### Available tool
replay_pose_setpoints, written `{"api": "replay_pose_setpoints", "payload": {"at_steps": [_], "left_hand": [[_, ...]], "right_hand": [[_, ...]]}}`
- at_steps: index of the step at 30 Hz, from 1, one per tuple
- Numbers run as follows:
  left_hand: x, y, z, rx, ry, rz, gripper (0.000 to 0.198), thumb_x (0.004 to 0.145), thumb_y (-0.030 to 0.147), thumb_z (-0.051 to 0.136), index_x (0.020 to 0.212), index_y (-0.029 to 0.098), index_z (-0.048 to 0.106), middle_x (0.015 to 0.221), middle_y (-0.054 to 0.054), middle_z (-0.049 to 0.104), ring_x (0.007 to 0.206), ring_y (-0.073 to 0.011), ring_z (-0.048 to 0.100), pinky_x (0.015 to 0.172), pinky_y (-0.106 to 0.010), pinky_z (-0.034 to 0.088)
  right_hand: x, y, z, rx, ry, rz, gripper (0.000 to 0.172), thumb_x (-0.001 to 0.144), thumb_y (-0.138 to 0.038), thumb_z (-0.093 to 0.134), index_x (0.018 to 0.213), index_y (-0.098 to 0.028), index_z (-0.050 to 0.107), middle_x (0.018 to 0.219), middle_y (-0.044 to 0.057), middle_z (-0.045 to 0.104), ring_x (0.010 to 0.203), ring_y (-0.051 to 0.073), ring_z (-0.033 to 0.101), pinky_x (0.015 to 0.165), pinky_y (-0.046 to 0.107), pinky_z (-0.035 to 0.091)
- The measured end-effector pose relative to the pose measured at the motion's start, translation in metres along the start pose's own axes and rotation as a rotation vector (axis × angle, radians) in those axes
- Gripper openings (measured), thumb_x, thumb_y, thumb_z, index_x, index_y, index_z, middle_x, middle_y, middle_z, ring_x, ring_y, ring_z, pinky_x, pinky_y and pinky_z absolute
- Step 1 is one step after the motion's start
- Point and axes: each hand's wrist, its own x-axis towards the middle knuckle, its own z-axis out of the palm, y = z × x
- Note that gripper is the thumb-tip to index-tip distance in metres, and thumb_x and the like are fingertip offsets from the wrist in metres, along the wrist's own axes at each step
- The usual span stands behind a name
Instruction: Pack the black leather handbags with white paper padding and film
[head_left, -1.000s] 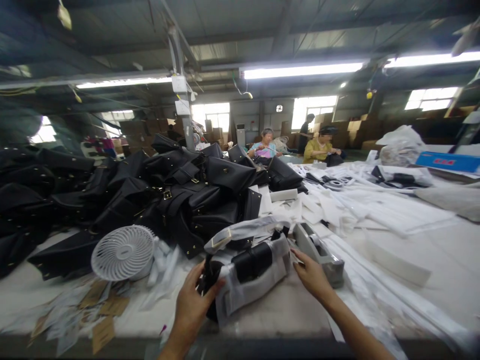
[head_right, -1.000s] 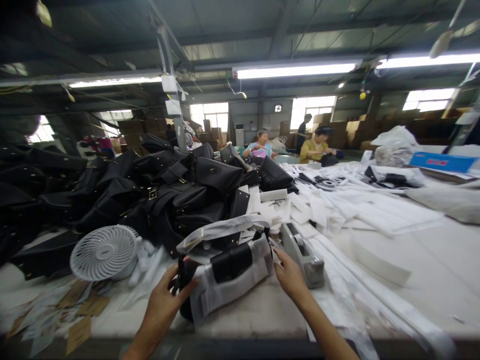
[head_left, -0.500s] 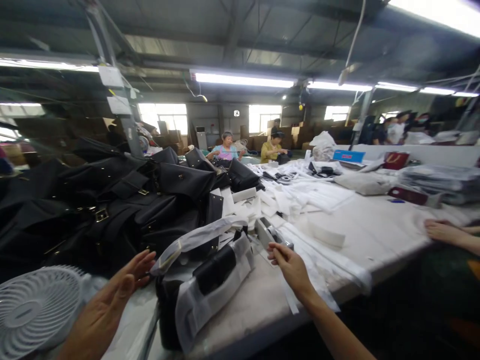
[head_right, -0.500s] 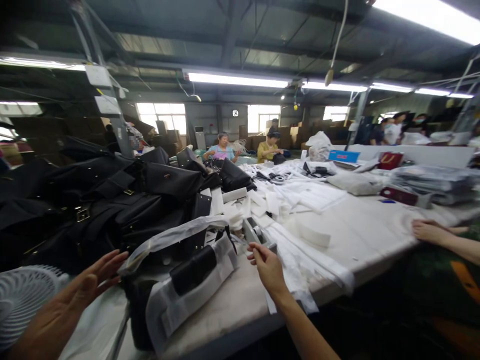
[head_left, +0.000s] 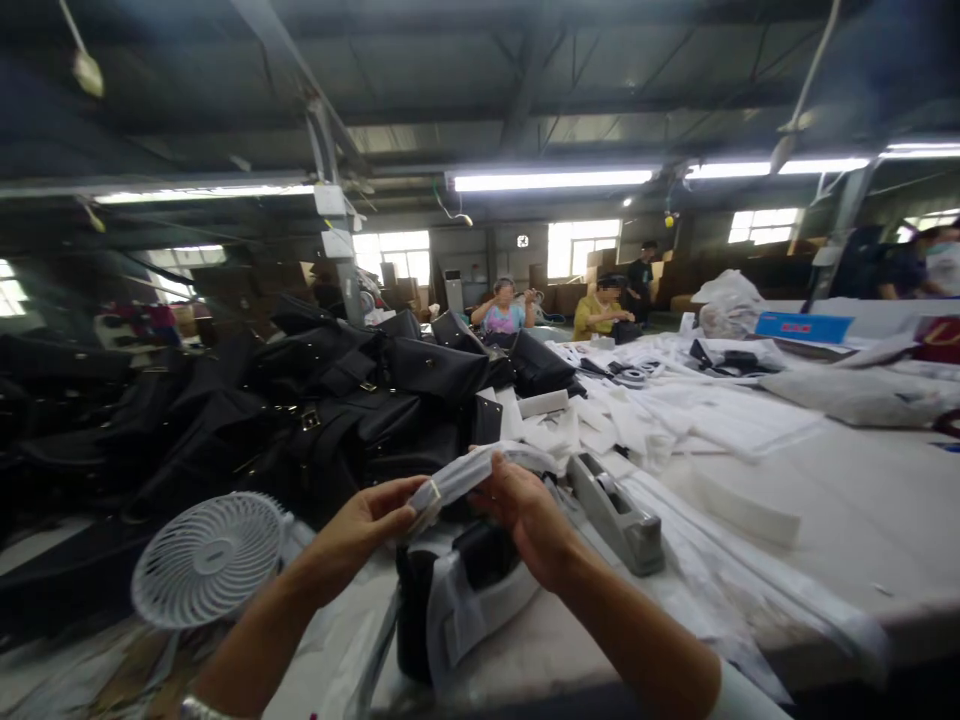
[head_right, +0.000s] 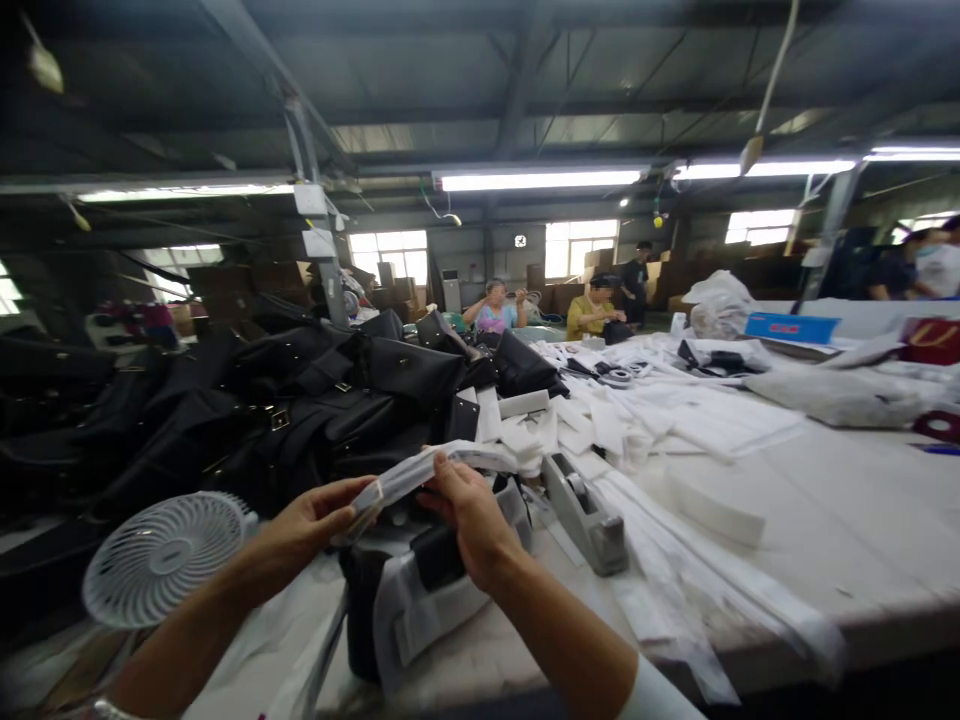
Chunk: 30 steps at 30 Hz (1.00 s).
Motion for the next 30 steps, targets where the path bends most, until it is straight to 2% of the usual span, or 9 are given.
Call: {"api": "replay_pose_setpoints", "payload": {"at_steps": [5, 8, 11, 13, 15, 18, 22, 26, 30], "left_hand": [[-0.011, -0.04, -0.004, -0.072, -0.029, 0.04, 0.057, 0.077, 0.051, 0.074, 0.124, 0.019, 0.066, 0.085, -0.002, 0.07, 0.077, -0.016, 0.058, 0.072, -0.025, 0.043], [-0.015, -0.048, -0.007, -0.101, -0.043, 0.038, 0.058, 0.077, 0.05, 0.074, 0.126, 0.021, 0.064, 0.093, -0.003, 0.07, 0.082, -0.0181, 0.06, 0.075, -0.027, 0.044], [-0.015, -0.036, -0.009, -0.083, -0.105, 0.061, 0.062, 0.08, 0.059, 0.067, 0.13, 0.023, 0.06, 0.113, -0.007, 0.069, 0.101, -0.0248, 0.061, 0.09, -0.033, 0.044], [-0.011, -0.022, -0.007, -0.028, -0.131, 0.094, 0.061, 0.085, 0.064, 0.055, 0.127, 0.021, 0.062, 0.11, -0.007, 0.069, 0.103, -0.0254, 0.06, 0.091, -0.033, 0.043], [-0.006, -0.011, -0.002, 0.011, -0.123, 0.085, 0.056, 0.089, 0.063, 0.05, 0.117, 0.018, 0.067, 0.095, -0.006, 0.069, 0.09, -0.0213, 0.06, 0.079, -0.028, 0.044], [0.003, -0.003, 0.008, -0.035, -0.107, -0.003, 0.045, 0.086, 0.06, 0.057, 0.098, 0.017, 0.069, 0.075, 0.0, 0.061, 0.067, -0.014, 0.053, 0.059, -0.022, 0.037], [0.005, -0.007, 0.018, -0.141, -0.062, -0.064, 0.043, 0.079, 0.061, 0.066, 0.083, 0.018, 0.064, 0.066, 0.004, 0.052, 0.056, -0.0091, 0.043, 0.052, -0.02, 0.029], [0.001, -0.01, 0.018, -0.182, -0.06, -0.09, 0.041, 0.078, 0.058, 0.069, 0.08, 0.017, 0.063, 0.064, 0.005, 0.049, 0.056, -0.0085, 0.042, 0.052, -0.02, 0.029], [-0.001, -0.006, 0.027, -0.17, -0.047, -0.101, 0.039, 0.08, 0.056, 0.068, 0.081, 0.017, 0.065, 0.066, 0.004, 0.053, 0.058, -0.0082, 0.044, 0.053, -0.019, 0.031]], "right_hand": [[-0.002, 0.006, 0.018, 0.131, 0.06, 0.053, 0.047, 0.084, -0.047, 0.07, 0.12, -0.017, 0.065, 0.121, 0.01, 0.07, 0.119, 0.025, 0.06, 0.107, 0.04, 0.042], [-0.004, 0.013, 0.023, 0.123, 0.032, 0.08, 0.047, 0.082, -0.046, 0.073, 0.118, -0.017, 0.066, 0.116, 0.009, 0.071, 0.116, 0.025, 0.062, 0.107, 0.041, 0.041], [-0.002, 0.016, 0.027, 0.091, 0.049, 0.041, 0.045, 0.08, -0.044, 0.075, 0.115, -0.016, 0.068, 0.11, 0.009, 0.074, 0.11, 0.024, 0.066, 0.108, 0.04, 0.04], [0.001, 0.015, 0.029, 0.069, 0.073, 0.026, 0.044, 0.08, -0.042, 0.075, 0.113, -0.015, 0.068, 0.107, 0.009, 0.075, 0.108, 0.023, 0.067, 0.108, 0.039, 0.039], [0.004, 0.013, 0.032, 0.056, 0.082, 0.015, 0.044, 0.08, -0.043, 0.074, 0.112, -0.014, 0.068, 0.107, 0.009, 0.075, 0.107, 0.023, 0.067, 0.108, 0.038, 0.039], [0.006, 0.01, 0.032, 0.077, 0.097, 0.0, 0.045, 0.08, -0.044, 0.074, 0.114, -0.014, 0.068, 0.109, 0.01, 0.074, 0.108, 0.023, 0.067, 0.106, 0.038, 0.041], [0.011, 0.009, 0.017, 0.206, 0.142, 0.063, 0.045, 0.085, -0.046, 0.068, 0.116, -0.014, 0.065, 0.111, 0.013, 0.074, 0.104, 0.023, 0.069, 0.097, 0.037, 0.048], [0.025, 0.0, -0.015, 0.316, 0.25, 0.108, 0.028, 0.095, -0.032, 0.05, 0.107, -0.012, 0.066, 0.108, 0.013, 0.075, 0.098, 0.021, 0.072, 0.089, 0.033, 0.053], [0.049, -0.022, -0.045, 0.283, 0.267, 0.151, 0.034, 0.098, -0.025, 0.038, 0.106, -0.008, 0.067, 0.107, 0.014, 0.075, 0.098, 0.019, 0.072, 0.086, 0.032, 0.054]]}}
